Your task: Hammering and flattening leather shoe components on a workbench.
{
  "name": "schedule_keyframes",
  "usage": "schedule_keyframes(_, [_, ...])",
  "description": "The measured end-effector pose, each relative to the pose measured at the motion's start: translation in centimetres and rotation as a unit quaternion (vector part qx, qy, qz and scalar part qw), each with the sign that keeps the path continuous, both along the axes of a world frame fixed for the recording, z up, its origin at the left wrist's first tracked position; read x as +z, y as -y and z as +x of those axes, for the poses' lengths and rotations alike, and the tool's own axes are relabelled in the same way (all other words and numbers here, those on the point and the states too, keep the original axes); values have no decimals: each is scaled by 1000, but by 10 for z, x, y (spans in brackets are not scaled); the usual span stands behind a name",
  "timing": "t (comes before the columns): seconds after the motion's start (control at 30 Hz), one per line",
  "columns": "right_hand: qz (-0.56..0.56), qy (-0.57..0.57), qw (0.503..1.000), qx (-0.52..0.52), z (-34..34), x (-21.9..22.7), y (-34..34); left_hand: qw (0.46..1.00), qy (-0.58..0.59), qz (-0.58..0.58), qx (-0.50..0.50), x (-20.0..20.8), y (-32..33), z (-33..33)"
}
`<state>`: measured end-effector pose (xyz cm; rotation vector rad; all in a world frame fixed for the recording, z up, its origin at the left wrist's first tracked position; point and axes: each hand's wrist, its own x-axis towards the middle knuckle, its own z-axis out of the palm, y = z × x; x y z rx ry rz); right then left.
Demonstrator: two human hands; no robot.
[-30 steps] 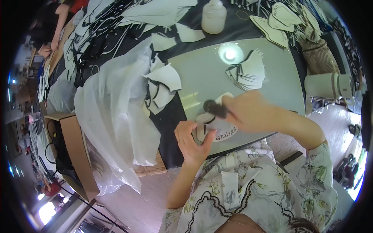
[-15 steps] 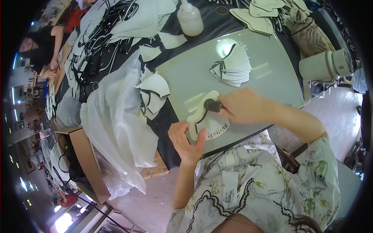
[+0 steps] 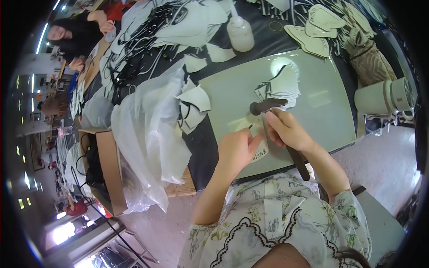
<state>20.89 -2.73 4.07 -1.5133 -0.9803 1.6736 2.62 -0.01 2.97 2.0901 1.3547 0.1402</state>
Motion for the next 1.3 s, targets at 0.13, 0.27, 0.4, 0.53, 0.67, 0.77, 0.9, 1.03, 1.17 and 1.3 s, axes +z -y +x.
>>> schedule_keyframes(0.13, [22, -17, 1000, 3, -7, 0, -5, 999, -33, 21, -23, 2, 0, 1])
schedule_keyframes(0.27, [49, 15, 999, 14, -13, -2, -7, 994, -54, 82, -52, 6, 3, 8])
schedule_keyframes(0.4, [30, -1, 1000, 4, -14, -2, -8, 920, 248, -257, 163, 8, -13, -34])
schedule_keyframes(0.53, [0, -38, 999, -7, -13, -5, -10, 743, 521, -83, 412, 40, -35, -112])
schedule_keyframes(0.67, [7, -19, 1000, 12, -14, -8, -13, 919, 24, 328, 219, 71, -58, -106])
schedule_keyframes(0.77, [13, -50, 999, -3, -17, 0, -10, 949, -25, 284, 135, 6, -97, -73])
schedule_keyframes(0.9, [65, 15, 998, -11, 11, 5, 5, 958, -33, 259, 117, -32, -114, -57])
schedule_keyframes(1.03, [54, -55, 992, -97, 54, 2, 22, 970, 77, 189, 134, -12, -97, -40])
schedule_keyframes(1.17, [56, -79, 968, -232, 66, -19, 21, 951, 284, 107, 58, -10, -89, 34])
schedule_keyframes(1.3, [78, -121, 943, -299, 67, -23, 22, 986, 148, 65, -50, -6, -101, 87])
